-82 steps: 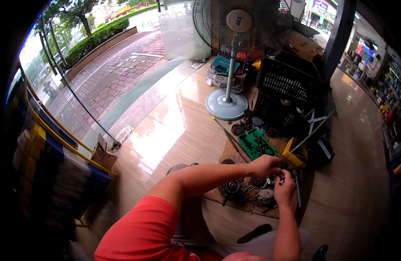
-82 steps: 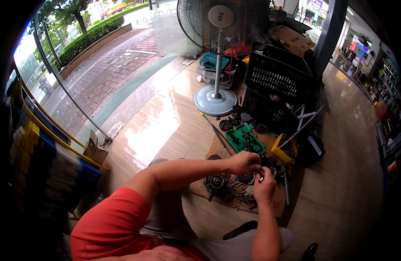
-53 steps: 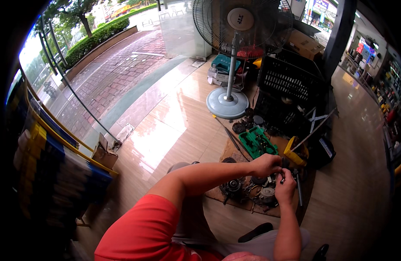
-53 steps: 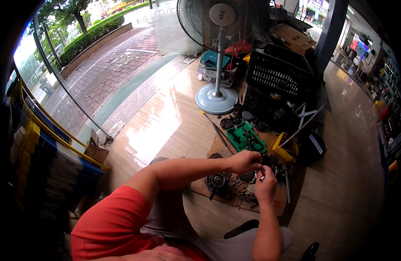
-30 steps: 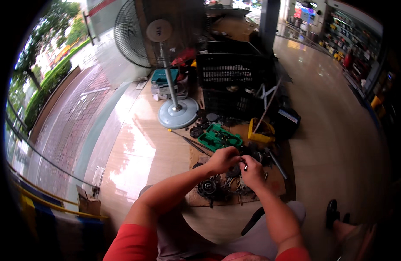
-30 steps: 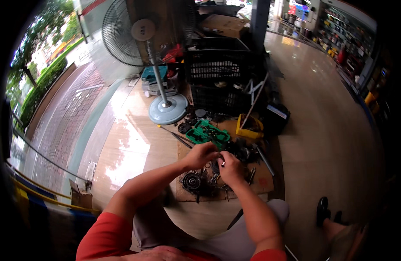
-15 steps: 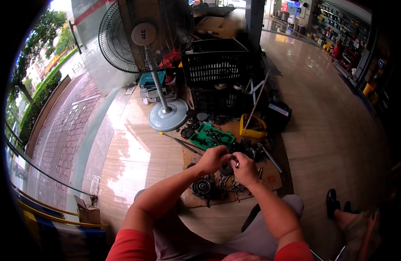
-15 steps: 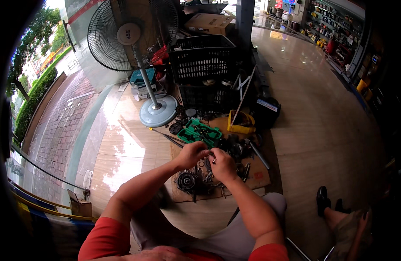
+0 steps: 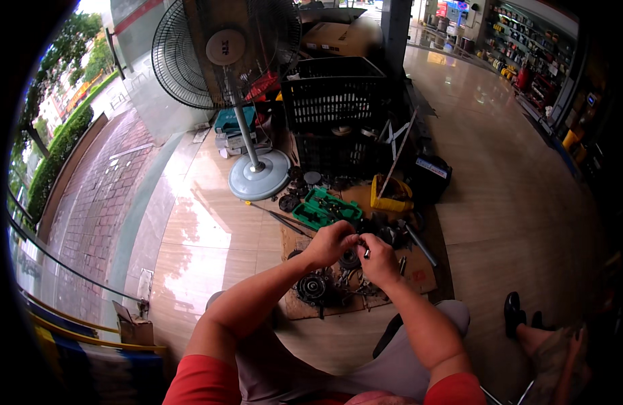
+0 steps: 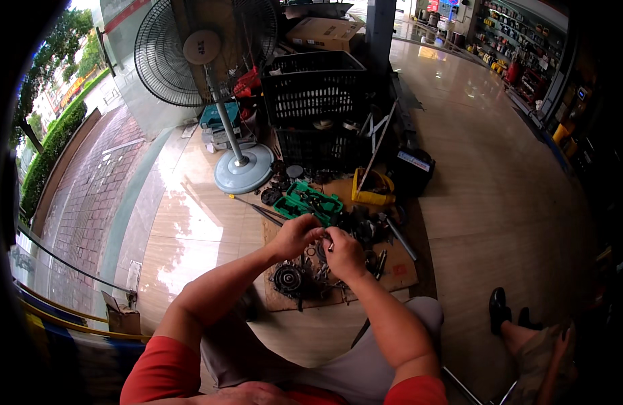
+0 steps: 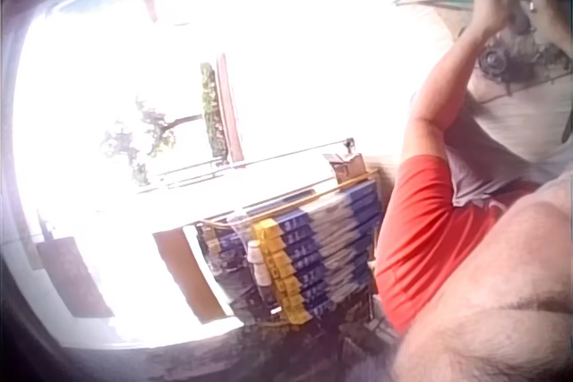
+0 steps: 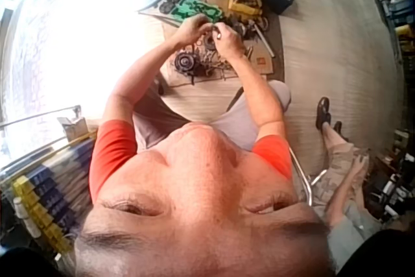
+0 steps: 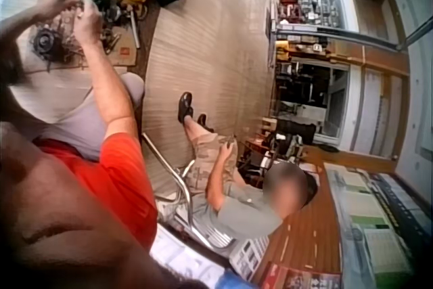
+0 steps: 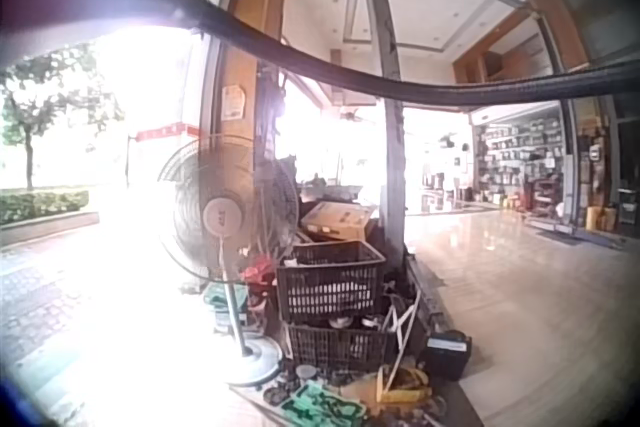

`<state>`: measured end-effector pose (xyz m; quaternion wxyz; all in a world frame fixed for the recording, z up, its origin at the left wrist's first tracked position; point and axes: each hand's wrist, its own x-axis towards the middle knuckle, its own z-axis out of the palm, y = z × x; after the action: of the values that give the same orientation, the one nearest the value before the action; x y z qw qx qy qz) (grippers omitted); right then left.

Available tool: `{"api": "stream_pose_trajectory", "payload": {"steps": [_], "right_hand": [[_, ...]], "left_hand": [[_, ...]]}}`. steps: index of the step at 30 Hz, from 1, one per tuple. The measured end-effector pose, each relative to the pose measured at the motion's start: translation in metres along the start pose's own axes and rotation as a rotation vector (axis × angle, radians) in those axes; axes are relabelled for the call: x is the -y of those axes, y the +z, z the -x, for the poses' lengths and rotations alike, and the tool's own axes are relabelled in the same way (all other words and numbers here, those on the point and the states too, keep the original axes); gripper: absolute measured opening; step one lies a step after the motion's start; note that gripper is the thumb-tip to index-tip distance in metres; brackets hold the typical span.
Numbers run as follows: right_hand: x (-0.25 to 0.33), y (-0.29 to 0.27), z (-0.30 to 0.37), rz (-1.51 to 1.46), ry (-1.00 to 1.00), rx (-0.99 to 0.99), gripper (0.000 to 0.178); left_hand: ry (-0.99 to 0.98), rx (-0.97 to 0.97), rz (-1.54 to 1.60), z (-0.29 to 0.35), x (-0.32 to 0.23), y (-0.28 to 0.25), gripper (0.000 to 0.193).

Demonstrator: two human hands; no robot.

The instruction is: The person holds a small mechanical component and removes its internal parts by hand, then places the parts and a gear onto a piece of cardboard among other disassembled engine components.

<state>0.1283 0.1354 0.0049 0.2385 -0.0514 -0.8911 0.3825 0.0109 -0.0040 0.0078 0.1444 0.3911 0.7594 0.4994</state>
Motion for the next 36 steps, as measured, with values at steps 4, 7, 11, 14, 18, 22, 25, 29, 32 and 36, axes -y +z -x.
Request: {"api": "stream_pose_trajectory", "payload": {"steps": [4, 7, 11, 14, 18, 22, 25, 29, 32, 36], "right_hand": [[-0.001, 0.0, 0.0, 0.01, -0.024, -0.015, 0.022], [0.001, 0.0, -0.001, -0.001, 0.003, -0.006, 0.023], [0.009, -0.004, -0.002, -0.027, 0.105, 0.045, 0.023], [0.004, -0.003, -0.001, -0.028, 0.082, 0.037, 0.023], [-0.002, 0.001, -0.001, -0.015, 0.018, -0.004, 0.022], [-0.001, 0.001, -0.001, -0.003, -0.008, -0.024, 0.021], [-0.001, 0.001, -0.001, -0.007, -0.011, -0.018, 0.021], [0.004, -0.001, -0.001, -0.002, 0.017, -0.015, 0.022], [0.001, 0.0, -0.001, -0.001, 0.009, -0.019, 0.024], [0.0, 0.0, -0.001, 0.004, -0.03, -0.029, 0.023]], "left_hand": [[0.02, 0.003, 0.024, 0.0, -0.004, 0.0, 0.015], [0.001, 0.013, 0.004, -0.001, 0.002, 0.001, 0.014], [-0.009, 0.023, -0.018, -0.001, 0.006, 0.001, 0.014], [-0.022, 0.032, -0.017, -0.001, 0.005, 0.001, 0.015], [-0.027, 0.019, 0.018, -0.001, 0.005, 0.003, 0.018], [-0.008, 0.027, -0.008, -0.001, 0.001, 0.001, 0.016], [-0.02, 0.041, 0.004, -0.001, 0.003, 0.001, 0.015], [-0.017, 0.02, -0.016, -0.001, 0.003, 0.001, 0.016], [-0.022, 0.027, -0.024, -0.001, 0.001, 0.0, 0.016], [-0.023, 0.034, -0.035, -0.001, 0.0, -0.001, 0.017]]}}
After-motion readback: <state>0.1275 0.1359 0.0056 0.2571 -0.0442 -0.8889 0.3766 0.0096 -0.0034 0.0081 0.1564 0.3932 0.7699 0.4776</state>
